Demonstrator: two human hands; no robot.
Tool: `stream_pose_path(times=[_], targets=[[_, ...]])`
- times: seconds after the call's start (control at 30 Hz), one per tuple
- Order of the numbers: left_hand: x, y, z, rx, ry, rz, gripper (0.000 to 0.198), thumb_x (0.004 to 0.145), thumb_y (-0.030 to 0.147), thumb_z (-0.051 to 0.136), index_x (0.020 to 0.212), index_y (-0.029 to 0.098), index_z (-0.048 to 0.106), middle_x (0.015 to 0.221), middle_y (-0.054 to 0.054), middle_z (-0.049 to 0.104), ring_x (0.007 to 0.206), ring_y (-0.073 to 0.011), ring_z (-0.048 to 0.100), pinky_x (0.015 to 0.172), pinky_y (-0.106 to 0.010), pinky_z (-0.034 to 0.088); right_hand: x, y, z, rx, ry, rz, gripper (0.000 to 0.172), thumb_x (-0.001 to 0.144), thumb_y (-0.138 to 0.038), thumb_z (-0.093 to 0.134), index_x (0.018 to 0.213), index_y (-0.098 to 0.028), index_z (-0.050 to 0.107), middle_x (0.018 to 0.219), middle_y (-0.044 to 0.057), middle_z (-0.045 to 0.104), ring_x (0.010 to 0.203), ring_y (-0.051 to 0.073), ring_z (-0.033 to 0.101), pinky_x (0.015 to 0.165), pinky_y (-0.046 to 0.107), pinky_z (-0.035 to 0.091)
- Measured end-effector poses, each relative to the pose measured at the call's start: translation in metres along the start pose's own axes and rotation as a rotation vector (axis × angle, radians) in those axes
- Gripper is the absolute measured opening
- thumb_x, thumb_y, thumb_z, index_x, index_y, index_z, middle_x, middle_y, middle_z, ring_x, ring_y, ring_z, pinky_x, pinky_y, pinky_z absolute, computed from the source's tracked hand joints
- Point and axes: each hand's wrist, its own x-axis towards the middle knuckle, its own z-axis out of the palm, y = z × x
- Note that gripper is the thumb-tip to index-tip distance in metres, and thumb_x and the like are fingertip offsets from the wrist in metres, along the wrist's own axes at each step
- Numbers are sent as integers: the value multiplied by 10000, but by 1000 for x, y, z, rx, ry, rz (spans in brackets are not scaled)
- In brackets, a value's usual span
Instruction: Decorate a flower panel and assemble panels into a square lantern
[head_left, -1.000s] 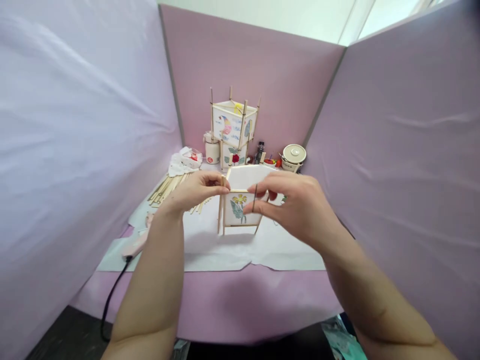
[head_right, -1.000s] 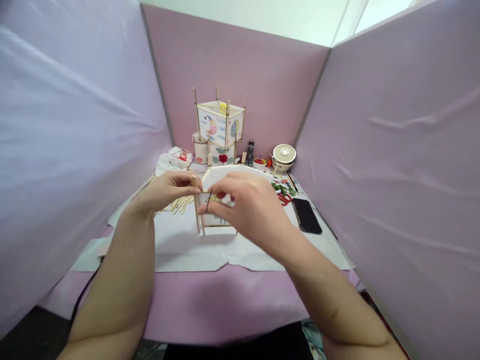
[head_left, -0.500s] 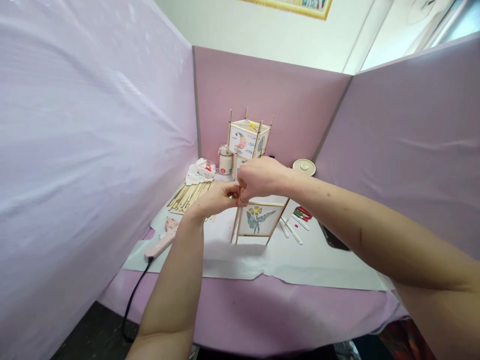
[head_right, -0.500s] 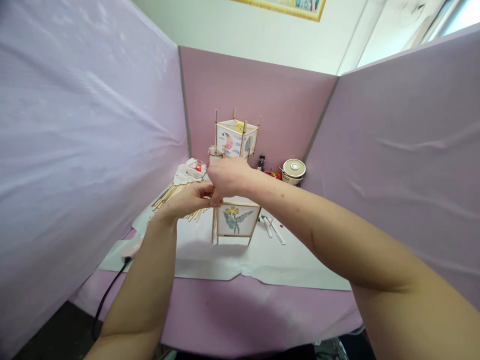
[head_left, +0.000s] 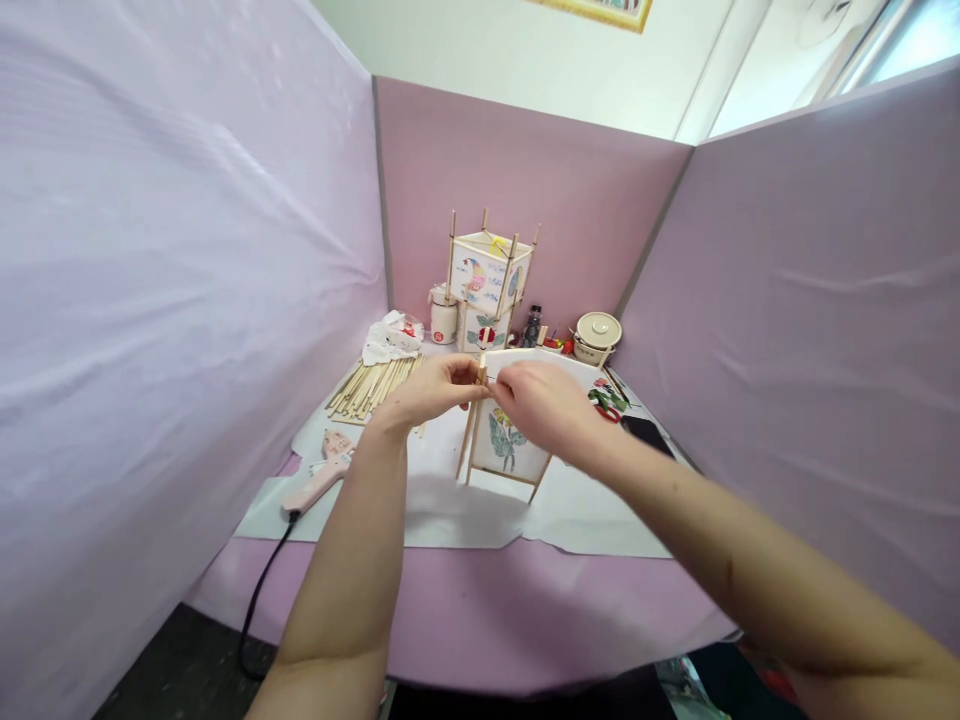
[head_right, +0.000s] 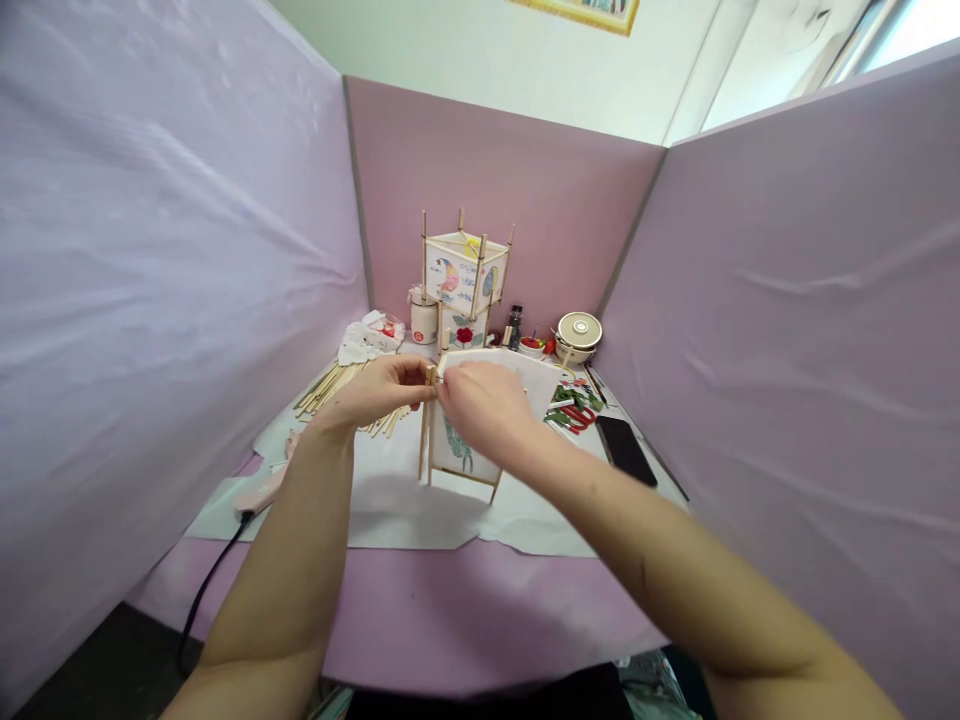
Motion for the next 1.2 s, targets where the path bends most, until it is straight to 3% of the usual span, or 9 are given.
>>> stream_pose_path(times=[0.13,0.27,0.4,0.57,0.73,0.87,1.0,1.1,1.2], targets=[[4,-4,4,-69,-17,25,173,748,322,650,756,157,596,693,13,539,633,-96,485,552,-221,376,-34,-9,47,245,402,-92,216,939,-166,410,978,-168,623,1113,145,590,1021,241,568,855,364,480],[6,-8,5,-111,-50,37,238,764,369,661,891,169,641,753,5,578,682,-108,515,598,-229,403,-38,-9,82,470,581,-109,228,926,-136,431,1096,-188,574,1229,143,547,1168,242,517,984,414,449],[4,-8,2,-184,-128,45,176,762,324,665,782,155,622,859,-25,608,776,-124,547,700,-251,446,-33,-9,89,485,597,-77,235,915,-130,458,1108,-198,572,1235,125,557,1149,238,511,986,421,449],[-1,-6,-2,-220,-165,-1,180,772,265,651,928,175,640,888,-20,607,830,-132,559,746,-258,469,-33,-13,80,358,520,-77,229,923,-132,456,1095,-167,604,1226,128,560,1058,247,511,947,400,460],[0,-7,-4,-182,-92,-14,234,831,384,601,914,170,649,850,-16,590,775,-119,550,688,-237,472,-33,-16,84,235,486,-73,231,909,-134,476,1075,-167,633,1292,151,506,1033,271,509,909,429,473],[2,-7,-3,-114,-35,1,238,821,392,610,851,162,660,790,-7,592,688,-101,522,644,-228,458,-43,-14,97,370,529,-155,189,897,-129,495,1033,-168,621,1290,158,490,1042,259,515,902,428,477],[3,-7,-2,-61,-10,5,209,812,365,610,837,167,671,794,-9,612,665,-101,521,626,-232,448,-53,-11,101,813,519,-218,93,875,-167,550,938,-195,613,1097,109,581,1001,225,540,864,393,477],[4,-9,0,-45,-22,12,188,806,348,605,830,173,671,790,-5,616,666,-104,531,631,-239,449,-48,-8,91,1492,471,55,60,840,-248,593,803,-202,600,840,34,571,754,156,530,649,285,465],[5,-9,2,-42,-52,45,176,814,332,594,812,169,660,770,-3,600,683,-109,528,651,-244,448,-35,-5,76,2149,301,360,126,779,-250,602,887,-196,636,676,-27,496,550,93,405,471,199,343]])
